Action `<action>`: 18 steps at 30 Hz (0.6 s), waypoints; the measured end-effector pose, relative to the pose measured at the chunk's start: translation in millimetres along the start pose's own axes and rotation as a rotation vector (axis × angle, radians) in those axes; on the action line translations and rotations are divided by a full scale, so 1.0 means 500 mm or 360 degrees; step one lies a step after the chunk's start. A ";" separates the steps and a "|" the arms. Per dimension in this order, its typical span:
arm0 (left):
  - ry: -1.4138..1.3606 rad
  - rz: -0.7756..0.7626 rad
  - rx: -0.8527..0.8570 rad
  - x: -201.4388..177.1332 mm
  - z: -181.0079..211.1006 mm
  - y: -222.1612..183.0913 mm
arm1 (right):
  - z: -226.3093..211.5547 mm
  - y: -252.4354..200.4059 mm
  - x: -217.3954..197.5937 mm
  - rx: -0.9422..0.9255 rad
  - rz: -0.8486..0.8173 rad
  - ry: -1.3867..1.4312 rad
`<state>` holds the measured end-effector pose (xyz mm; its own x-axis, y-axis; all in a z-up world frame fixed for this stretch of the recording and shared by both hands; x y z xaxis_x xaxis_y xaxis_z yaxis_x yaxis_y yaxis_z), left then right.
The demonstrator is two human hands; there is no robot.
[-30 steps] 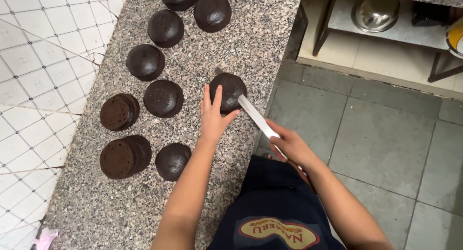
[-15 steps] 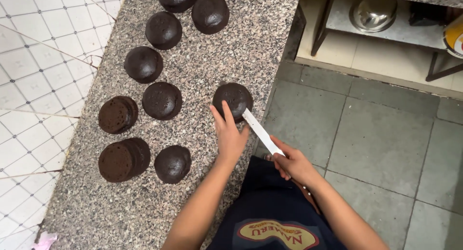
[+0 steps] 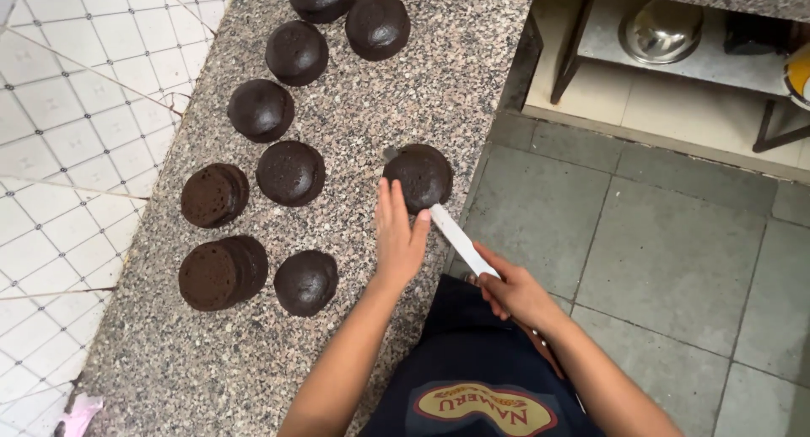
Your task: The person slices multiple small round chocolate cakes in half horizontally using a long serrated knife. They hold each cake with one hand and cut through the center with the other, then set the halves aside on the countertop.
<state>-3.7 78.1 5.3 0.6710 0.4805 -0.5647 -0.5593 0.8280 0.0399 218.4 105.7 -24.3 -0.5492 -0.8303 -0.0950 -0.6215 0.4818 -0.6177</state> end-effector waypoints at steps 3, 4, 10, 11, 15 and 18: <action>0.0188 -0.0041 0.0237 0.020 0.024 0.009 | 0.021 -0.001 0.022 0.0011 -0.0041 -0.0007; 0.0271 -0.0017 0.0294 0.018 0.037 0.014 | 0.013 0.000 0.029 -0.0001 -0.0073 0.0000; 0.0534 -0.0137 0.0334 -0.006 0.118 0.059 | 0.003 0.035 0.080 -0.0100 -0.0235 -0.0203; 0.0535 -0.0253 0.0267 -0.003 0.120 0.065 | 0.002 0.040 0.089 -0.0142 -0.0267 -0.0281; 0.0684 -0.0429 0.0203 -0.013 0.068 0.048 | 0.023 0.013 0.090 -0.0112 -0.0299 -0.0363; 0.0379 -0.0236 0.0293 -0.059 0.034 0.039 | 0.058 -0.001 0.089 -0.0013 -0.0330 -0.0322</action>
<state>-26.1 85.2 36.7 0.5938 0.2879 -0.7514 -0.3521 0.9326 0.0791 210.7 60.3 -50.8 -0.2877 -0.9499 -0.1220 -0.7139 0.2977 -0.6338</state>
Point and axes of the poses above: each hand's wrist, its own y-axis towards the middle knuckle, its own x-axis out of the palm, z = x × y, the point moved 9 cm from there along y, towards the middle knuckle, and after that the axes turned 10 degrees about -y, right-handed, at the moved point
